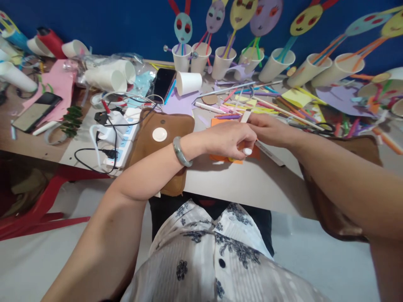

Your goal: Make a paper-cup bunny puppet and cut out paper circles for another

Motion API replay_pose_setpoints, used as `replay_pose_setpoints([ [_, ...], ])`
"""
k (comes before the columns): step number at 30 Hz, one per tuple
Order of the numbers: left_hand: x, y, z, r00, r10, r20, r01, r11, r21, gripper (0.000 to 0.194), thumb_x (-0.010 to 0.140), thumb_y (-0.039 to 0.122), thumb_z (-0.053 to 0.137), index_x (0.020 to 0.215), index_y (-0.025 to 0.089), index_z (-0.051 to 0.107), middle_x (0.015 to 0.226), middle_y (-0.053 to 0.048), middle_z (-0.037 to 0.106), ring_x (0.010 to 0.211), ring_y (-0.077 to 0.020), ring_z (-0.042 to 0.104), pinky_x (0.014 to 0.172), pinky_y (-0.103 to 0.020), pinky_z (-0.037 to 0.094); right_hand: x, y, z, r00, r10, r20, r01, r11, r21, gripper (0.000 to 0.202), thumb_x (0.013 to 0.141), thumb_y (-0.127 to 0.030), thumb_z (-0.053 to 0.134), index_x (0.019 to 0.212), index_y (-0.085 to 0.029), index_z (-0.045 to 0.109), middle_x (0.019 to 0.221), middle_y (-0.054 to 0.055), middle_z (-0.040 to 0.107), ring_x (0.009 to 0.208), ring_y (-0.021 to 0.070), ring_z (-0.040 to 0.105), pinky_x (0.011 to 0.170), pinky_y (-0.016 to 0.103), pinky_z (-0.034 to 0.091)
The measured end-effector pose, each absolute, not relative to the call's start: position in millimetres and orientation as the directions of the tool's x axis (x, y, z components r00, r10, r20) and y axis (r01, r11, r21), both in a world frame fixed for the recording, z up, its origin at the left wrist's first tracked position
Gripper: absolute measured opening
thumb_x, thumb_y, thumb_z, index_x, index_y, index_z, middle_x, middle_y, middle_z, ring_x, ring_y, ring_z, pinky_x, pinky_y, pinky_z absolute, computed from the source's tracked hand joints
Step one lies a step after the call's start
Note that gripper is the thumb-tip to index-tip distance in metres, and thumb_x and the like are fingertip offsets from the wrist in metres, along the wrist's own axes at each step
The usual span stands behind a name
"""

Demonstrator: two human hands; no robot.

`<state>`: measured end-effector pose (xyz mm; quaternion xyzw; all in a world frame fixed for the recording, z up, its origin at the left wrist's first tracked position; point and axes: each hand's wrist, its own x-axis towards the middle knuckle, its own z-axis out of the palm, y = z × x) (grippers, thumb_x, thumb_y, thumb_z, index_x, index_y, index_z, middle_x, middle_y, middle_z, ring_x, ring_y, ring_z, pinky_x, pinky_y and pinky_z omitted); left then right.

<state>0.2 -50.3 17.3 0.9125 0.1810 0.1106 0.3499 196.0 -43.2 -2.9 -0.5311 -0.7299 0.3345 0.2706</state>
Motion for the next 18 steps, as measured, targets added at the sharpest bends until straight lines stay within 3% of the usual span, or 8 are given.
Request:
replay_pose_setpoints([
  [3,0.3,-49.7,16.7,0.912,0.405,0.068,0.257,-0.692,0.675,0.012,0.074,0.013,0.073,0.086,0.014,0.075,0.076,-0.002,0.069,0.070,-0.0153,0.060,0.069,-0.029,0.042,191.8,-42.1,1.8,-0.490,0.863,-0.120,0.521,0.180,-0.834,0.022,0.097,-0.017,0.060,0.075,-0.014,0.062,0.074,-0.005,0.071,0.070,0.0058,0.061,0.063,0.016,0.048],
  [5,0.5,-49.0,15.9,0.913,0.400,0.082,0.243,-0.695,0.676,0.012,0.073,0.013,0.073,0.085,0.014,0.074,0.076,-0.003,0.069,0.069,-0.0154,0.060,0.068,-0.029,0.043,189.7,-41.3,3.0,-0.493,0.860,-0.130,0.515,0.168,-0.840,0.019,0.097,-0.013,0.057,0.080,-0.013,0.066,0.078,-0.004,0.072,0.070,0.0059,0.061,0.062,0.016,0.047],
  [8,0.9,-48.7,15.1,0.913,0.396,0.101,0.230,-0.703,0.673,0.012,0.073,0.011,0.072,0.085,0.014,0.074,0.075,-0.003,0.070,0.069,-0.0154,0.061,0.068,-0.029,0.043,186.3,-40.5,3.4,-0.490,0.849,-0.198,0.555,0.128,-0.822,0.018,0.091,-0.006,0.059,0.076,-0.013,0.065,0.073,-0.006,0.069,0.068,0.0063,0.060,0.062,0.016,0.047],
  [13,1.3,-49.9,15.5,0.912,0.402,0.082,0.249,-0.702,0.667,0.012,0.073,0.009,0.071,0.084,0.014,0.074,0.074,0.000,0.068,0.068,-0.0131,0.059,0.067,-0.028,0.042,179.5,-42.5,5.3,-0.525,0.814,-0.248,0.556,0.108,-0.824,0.032,0.078,0.005,0.059,0.057,-0.017,0.050,0.056,-0.011,0.055,0.057,0.0047,0.051,0.060,0.017,0.049],
  [18,1.2,-48.6,12.4,0.911,0.402,0.098,0.229,-0.688,0.689,0.012,0.073,0.010,0.071,0.084,0.014,0.074,0.074,-0.002,0.069,0.071,-0.0149,0.062,0.070,-0.029,0.045,181.1,-43.3,1.1,-0.569,0.788,-0.235,0.516,0.119,-0.849,0.026,0.070,0.008,0.055,0.060,-0.017,0.054,0.064,-0.009,0.063,0.057,0.0047,0.051,0.056,0.016,0.047],
])
